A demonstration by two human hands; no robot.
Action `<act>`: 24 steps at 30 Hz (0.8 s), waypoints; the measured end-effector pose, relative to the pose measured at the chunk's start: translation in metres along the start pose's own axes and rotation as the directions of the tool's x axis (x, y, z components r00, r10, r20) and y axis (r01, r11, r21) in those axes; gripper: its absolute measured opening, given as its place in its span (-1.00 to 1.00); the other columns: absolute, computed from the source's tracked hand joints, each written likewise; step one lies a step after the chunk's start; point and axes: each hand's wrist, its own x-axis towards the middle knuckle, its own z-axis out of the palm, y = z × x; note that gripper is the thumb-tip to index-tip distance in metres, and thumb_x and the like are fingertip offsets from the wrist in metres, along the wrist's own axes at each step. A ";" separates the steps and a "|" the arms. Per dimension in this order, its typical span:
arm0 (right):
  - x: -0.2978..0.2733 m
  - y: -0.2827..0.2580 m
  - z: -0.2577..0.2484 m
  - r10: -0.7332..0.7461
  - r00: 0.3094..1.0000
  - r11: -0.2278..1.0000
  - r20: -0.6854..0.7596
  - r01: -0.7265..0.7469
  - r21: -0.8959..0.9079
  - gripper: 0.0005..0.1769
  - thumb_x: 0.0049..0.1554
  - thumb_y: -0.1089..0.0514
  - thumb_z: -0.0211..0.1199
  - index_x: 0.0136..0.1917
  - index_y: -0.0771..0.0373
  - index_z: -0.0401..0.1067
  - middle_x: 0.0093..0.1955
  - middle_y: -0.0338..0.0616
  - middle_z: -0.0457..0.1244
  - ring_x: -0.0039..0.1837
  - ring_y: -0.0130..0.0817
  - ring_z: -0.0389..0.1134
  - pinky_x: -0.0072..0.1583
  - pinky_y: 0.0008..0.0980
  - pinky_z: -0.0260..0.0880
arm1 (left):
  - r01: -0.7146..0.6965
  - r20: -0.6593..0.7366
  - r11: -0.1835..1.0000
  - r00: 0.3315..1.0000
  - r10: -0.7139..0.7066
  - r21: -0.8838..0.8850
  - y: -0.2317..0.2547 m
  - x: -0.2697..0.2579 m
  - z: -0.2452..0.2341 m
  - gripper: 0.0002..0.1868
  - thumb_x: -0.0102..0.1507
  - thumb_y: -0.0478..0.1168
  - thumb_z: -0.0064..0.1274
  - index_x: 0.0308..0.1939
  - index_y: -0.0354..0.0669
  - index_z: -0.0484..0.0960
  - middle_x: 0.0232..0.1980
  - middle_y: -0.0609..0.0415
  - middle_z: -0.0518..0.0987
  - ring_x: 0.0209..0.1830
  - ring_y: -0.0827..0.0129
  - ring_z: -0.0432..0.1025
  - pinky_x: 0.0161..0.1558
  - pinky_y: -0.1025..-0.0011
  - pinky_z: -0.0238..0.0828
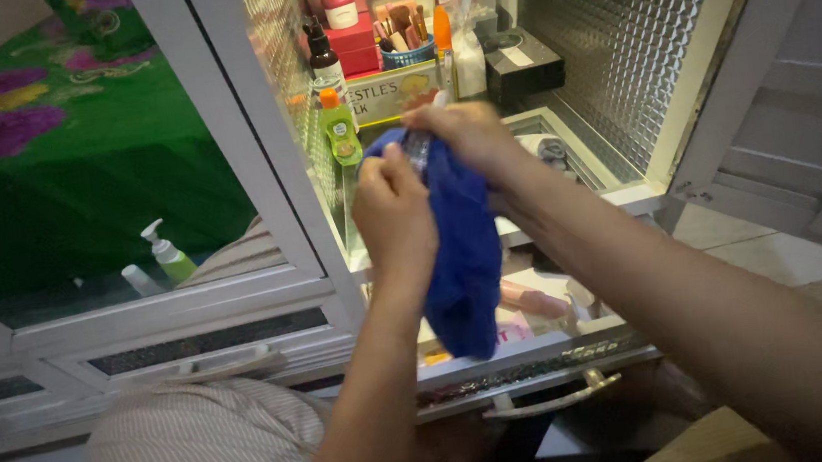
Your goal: The person sits on the floor and cleans various cosmetic items from a drawer using a blue cloth. They wipe the exterior of a black box, a pink tube, a white bottle, and several small glass bottles before placing them back on the shelf.
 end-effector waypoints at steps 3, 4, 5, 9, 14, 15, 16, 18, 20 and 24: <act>0.001 -0.019 -0.013 0.014 0.998 0.998 -0.068 -0.010 0.054 -0.72 0.08 0.08 0.31 -0.05 0.34 0.54 -0.21 -0.12 0.41 -0.26 -0.39 0.45 -0.16 -0.43 0.50 | 0.063 0.121 0.992 0.990 -0.076 0.106 0.023 -0.020 -0.006 -0.43 0.36 0.22 -0.23 -0.25 -0.26 0.55 -0.32 -0.31 0.65 -0.26 -0.18 0.55 -0.20 -0.04 0.38; -0.001 -0.025 -0.017 0.038 0.997 0.992 -0.071 -0.029 0.123 -0.70 0.09 0.08 0.33 -0.05 0.38 0.52 -0.21 -0.09 0.41 -0.26 -0.36 0.46 -0.14 -0.41 0.52 | 0.066 0.170 0.984 0.981 -0.095 0.165 0.027 -0.024 -0.006 -0.39 0.35 0.25 -0.24 -0.22 -0.27 0.55 -0.31 -0.32 0.65 -0.26 -0.20 0.54 -0.21 -0.06 0.38; -0.005 -0.027 -0.018 0.031 0.998 0.993 -0.061 -0.023 0.120 -0.69 0.10 0.05 0.34 -0.04 0.37 0.52 -0.21 -0.09 0.40 -0.27 -0.37 0.44 -0.15 -0.40 0.50 | 0.062 0.161 0.994 0.984 -0.077 0.095 0.028 -0.024 -0.003 -0.37 0.39 0.26 -0.26 -0.19 -0.26 0.59 -0.29 -0.30 0.66 -0.24 -0.15 0.55 -0.20 -0.03 0.40; -0.015 -0.032 -0.010 -0.025 1.000 0.992 0.012 0.023 0.125 -0.67 0.13 0.03 0.35 0.01 0.33 0.50 -0.20 -0.12 0.38 -0.26 -0.38 0.42 -0.14 -0.38 0.47 | 0.524 0.490 0.657 0.832 -0.260 -0.541 0.019 -0.012 0.002 -0.33 0.43 0.29 -0.28 0.03 -0.25 0.65 -0.16 -0.14 0.70 -0.20 0.09 0.59 -0.11 0.13 0.51; -0.030 -0.043 -0.013 -0.166 0.955 0.971 0.244 0.115 0.211 -0.67 0.15 0.11 0.39 0.14 0.20 0.39 -0.11 -0.23 0.33 -0.12 -0.44 0.40 -0.02 -0.41 0.45 | 0.861 0.838 0.097 0.507 -0.203 -0.498 0.020 -0.006 -0.005 -0.39 0.40 0.22 -0.30 0.03 -0.23 0.61 -0.13 -0.05 0.71 -0.17 0.21 0.62 -0.02 0.22 0.60; -0.032 -0.047 -0.018 -0.184 0.939 0.967 0.292 0.119 0.225 -0.66 0.18 0.12 0.40 0.15 0.21 0.37 -0.07 -0.23 0.32 -0.07 -0.44 0.40 0.04 -0.41 0.45 | 0.850 0.824 0.112 0.526 -0.210 -0.514 0.023 -0.008 -0.002 -0.42 0.40 0.20 -0.30 0.04 -0.20 0.60 -0.11 -0.03 0.71 -0.15 0.22 0.62 -0.02 0.22 0.59; -0.034 -0.051 -0.021 -0.201 0.919 0.963 0.339 0.123 0.238 -0.65 0.21 0.14 0.41 0.17 0.22 0.35 -0.03 -0.23 0.31 -0.02 -0.44 0.40 0.10 -0.41 0.45 | 0.839 0.810 0.128 0.544 -0.217 -0.529 0.026 -0.010 0.001 -0.44 0.40 0.18 -0.31 0.05 -0.18 0.60 -0.10 0.00 0.71 -0.14 0.23 0.61 -0.01 0.22 0.58; -0.033 -0.059 -0.021 -0.154 0.969 0.981 0.195 0.128 0.143 -0.66 0.10 0.10 0.39 0.09 0.20 0.39 -0.14 -0.22 0.33 -0.15 -0.41 0.41 -0.04 -0.38 0.48 | 0.813 0.780 0.160 0.582 -0.229 -0.560 0.030 -0.015 0.008 -0.50 0.41 0.14 -0.31 0.07 -0.12 0.59 -0.06 0.04 0.71 -0.10 0.25 0.61 0.00 0.23 0.56; -0.030 -0.061 -0.016 -0.148 0.986 0.985 0.079 0.140 0.098 -0.68 0.05 0.10 0.39 0.04 0.23 0.44 -0.18 -0.20 0.36 -0.21 -0.41 0.42 -0.09 -0.38 0.48 | 0.637 0.621 0.445 0.757 -0.205 -0.629 0.030 -0.014 0.012 -0.56 0.43 0.08 -0.25 0.07 -0.15 0.58 -0.05 0.02 0.70 -0.08 0.22 0.59 0.01 0.22 0.53; -0.023 -0.047 0.010 -0.175 0.974 0.984 -0.144 0.174 -0.022 -0.72 0.02 0.14 0.46 -0.05 0.30 0.50 -0.21 -0.17 0.38 -0.22 -0.42 0.41 -0.13 -0.38 0.46 | -0.029 0.203 0.981 0.977 0.069 -0.190 0.018 -0.013 0.002 -0.71 0.35 -0.15 -0.14 0.04 -0.26 0.49 -0.15 -0.13 0.68 -0.10 0.06 0.57 -0.08 0.15 0.45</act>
